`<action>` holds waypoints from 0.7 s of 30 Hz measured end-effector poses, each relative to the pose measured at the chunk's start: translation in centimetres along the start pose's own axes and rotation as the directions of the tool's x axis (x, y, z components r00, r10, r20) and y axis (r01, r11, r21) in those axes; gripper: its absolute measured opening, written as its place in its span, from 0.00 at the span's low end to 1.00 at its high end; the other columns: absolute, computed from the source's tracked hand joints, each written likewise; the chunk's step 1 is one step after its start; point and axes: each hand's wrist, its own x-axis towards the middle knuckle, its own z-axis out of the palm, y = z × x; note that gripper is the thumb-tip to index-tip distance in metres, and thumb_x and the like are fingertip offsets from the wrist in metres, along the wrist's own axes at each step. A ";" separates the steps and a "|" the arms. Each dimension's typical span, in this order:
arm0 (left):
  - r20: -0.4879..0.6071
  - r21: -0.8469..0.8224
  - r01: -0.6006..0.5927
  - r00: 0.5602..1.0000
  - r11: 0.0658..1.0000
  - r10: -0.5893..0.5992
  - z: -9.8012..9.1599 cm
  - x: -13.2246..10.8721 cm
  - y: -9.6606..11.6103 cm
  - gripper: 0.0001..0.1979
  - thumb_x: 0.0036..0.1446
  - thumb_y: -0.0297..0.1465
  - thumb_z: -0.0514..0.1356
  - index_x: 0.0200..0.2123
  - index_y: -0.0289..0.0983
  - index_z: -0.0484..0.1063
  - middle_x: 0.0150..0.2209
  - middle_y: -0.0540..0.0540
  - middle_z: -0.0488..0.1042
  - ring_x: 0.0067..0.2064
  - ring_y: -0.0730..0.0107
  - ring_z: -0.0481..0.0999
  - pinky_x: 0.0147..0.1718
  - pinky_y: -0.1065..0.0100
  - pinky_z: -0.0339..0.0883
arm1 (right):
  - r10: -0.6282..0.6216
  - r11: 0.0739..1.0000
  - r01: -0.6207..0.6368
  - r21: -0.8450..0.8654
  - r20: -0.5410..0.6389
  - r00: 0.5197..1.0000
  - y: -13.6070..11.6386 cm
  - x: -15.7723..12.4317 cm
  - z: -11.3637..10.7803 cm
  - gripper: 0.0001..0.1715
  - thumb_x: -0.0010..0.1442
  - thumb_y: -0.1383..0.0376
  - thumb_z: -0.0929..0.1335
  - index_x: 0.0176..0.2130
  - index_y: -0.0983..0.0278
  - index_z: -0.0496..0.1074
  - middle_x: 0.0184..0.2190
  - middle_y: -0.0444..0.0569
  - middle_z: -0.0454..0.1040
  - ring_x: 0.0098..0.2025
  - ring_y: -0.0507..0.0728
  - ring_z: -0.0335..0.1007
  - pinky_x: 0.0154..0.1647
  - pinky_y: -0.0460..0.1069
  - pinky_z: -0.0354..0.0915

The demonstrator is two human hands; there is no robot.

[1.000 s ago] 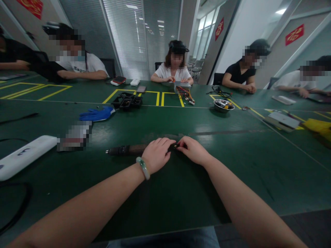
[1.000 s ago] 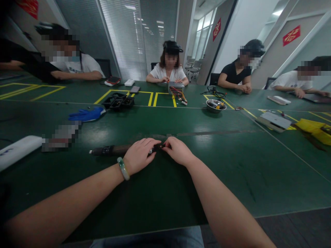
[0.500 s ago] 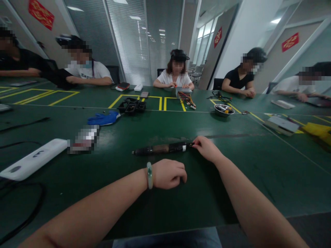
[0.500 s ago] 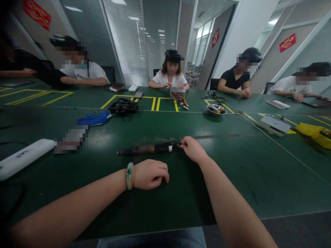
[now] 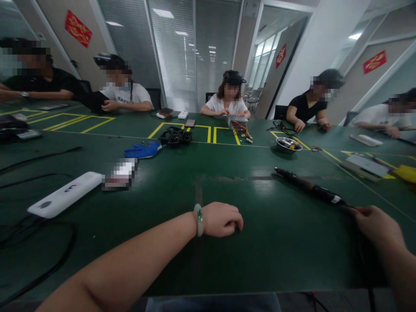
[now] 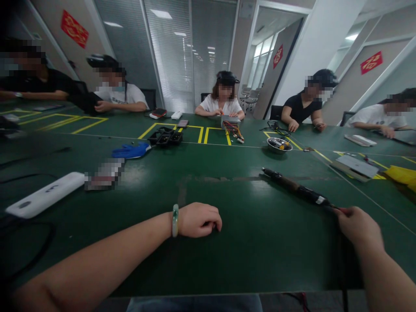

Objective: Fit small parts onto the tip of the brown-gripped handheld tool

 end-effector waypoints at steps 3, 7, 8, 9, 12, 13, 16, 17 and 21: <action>-0.010 -0.006 0.002 1.000 1.000 -0.002 0.0 0.1 0.0 0.11 0.59 0.27 0.54 0.41 0.43 0.73 0.39 0.51 0.73 0.39 0.72 0.72 0.38 0.71 0.65 | 0.054 0.998 -0.053 0.023 -0.073 0.996 2.7 -0.1 0.4 0.30 0.52 0.50 0.63 0.49 0.62 0.73 0.41 0.69 0.71 0.41 0.68 0.67 0.33 0.57 0.56; -0.011 -0.009 0.008 1.000 1.000 -0.008 0.0 0.3 0.1 0.11 0.58 0.26 0.54 0.42 0.42 0.73 0.38 0.51 0.73 0.38 0.73 0.72 0.37 0.71 0.65 | 0.097 0.994 -0.092 0.064 -0.073 0.993 3.1 -0.6 0.5 0.33 0.52 0.48 0.62 0.50 0.63 0.73 0.42 0.69 0.71 0.41 0.68 0.66 0.32 0.57 0.56; -0.008 -0.007 0.011 1.000 1.000 -0.011 0.0 0.3 0.1 0.12 0.58 0.26 0.54 0.42 0.42 0.73 0.39 0.51 0.73 0.38 0.73 0.72 0.37 0.71 0.65 | 0.096 0.994 -0.092 0.066 -0.065 0.993 3.0 -0.6 0.5 0.33 0.52 0.48 0.62 0.50 0.63 0.73 0.41 0.68 0.72 0.40 0.68 0.66 0.32 0.57 0.56; -0.006 -0.005 0.016 1.000 1.000 -0.016 0.0 0.4 0.1 0.12 0.58 0.26 0.54 0.42 0.42 0.73 0.39 0.51 0.73 0.38 0.73 0.72 0.37 0.71 0.65 | 0.096 0.993 -0.092 0.068 -0.060 0.994 2.9 -0.7 0.4 0.33 0.52 0.47 0.63 0.49 0.63 0.74 0.41 0.68 0.72 0.39 0.68 0.66 0.31 0.57 0.56; -0.003 -0.002 0.025 1.000 1.000 -0.025 0.1 0.5 0.1 0.12 0.58 0.26 0.54 0.41 0.42 0.73 0.38 0.51 0.73 0.38 0.73 0.72 0.38 0.71 0.65 | 0.101 0.993 -0.095 0.077 -0.078 0.992 2.6 -0.6 0.2 0.31 0.51 0.47 0.63 0.46 0.63 0.74 0.40 0.66 0.72 0.38 0.68 0.66 0.31 0.57 0.57; -0.001 -0.002 0.026 1.000 1.000 -0.026 0.2 0.5 0.1 0.11 0.58 0.26 0.54 0.41 0.42 0.73 0.38 0.51 0.73 0.38 0.73 0.72 0.38 0.71 0.65 | 0.101 0.993 -0.094 0.073 -0.086 0.991 2.6 -0.7 0.2 0.30 0.51 0.47 0.63 0.45 0.63 0.74 0.40 0.66 0.72 0.38 0.68 0.66 0.30 0.57 0.58; 0.004 -0.002 0.025 1.000 1.000 -0.025 0.2 0.5 0.0 0.11 0.59 0.26 0.54 0.42 0.42 0.73 0.39 0.51 0.73 0.39 0.73 0.72 0.38 0.72 0.64 | 0.095 0.994 -0.090 0.055 -0.093 0.991 2.6 -0.7 0.1 0.28 0.53 0.46 0.62 0.42 0.62 0.74 0.39 0.63 0.72 0.38 0.67 0.66 0.30 0.56 0.59; 0.006 -0.004 0.025 1.000 1.000 -0.025 0.2 0.5 0.0 0.11 0.59 0.26 0.54 0.42 0.42 0.73 0.39 0.51 0.73 0.39 0.73 0.72 0.38 0.72 0.64 | 0.086 0.996 -0.082 0.045 -0.092 0.992 2.6 -0.6 0.2 0.28 0.53 0.46 0.61 0.42 0.62 0.74 0.39 0.62 0.72 0.38 0.66 0.66 0.30 0.55 0.59; 0.014 -0.019 0.028 1.000 0.999 -0.028 0.1 0.6 0.0 0.11 0.59 0.27 0.53 0.42 0.42 0.73 0.39 0.51 0.72 0.38 0.73 0.71 0.38 0.72 0.64 | -0.020 1.000 0.018 -0.010 -0.143 0.990 2.9 -0.5 0.4 0.29 0.57 0.47 0.58 0.41 0.64 0.74 0.42 0.62 0.72 0.41 0.66 0.67 0.32 0.55 0.61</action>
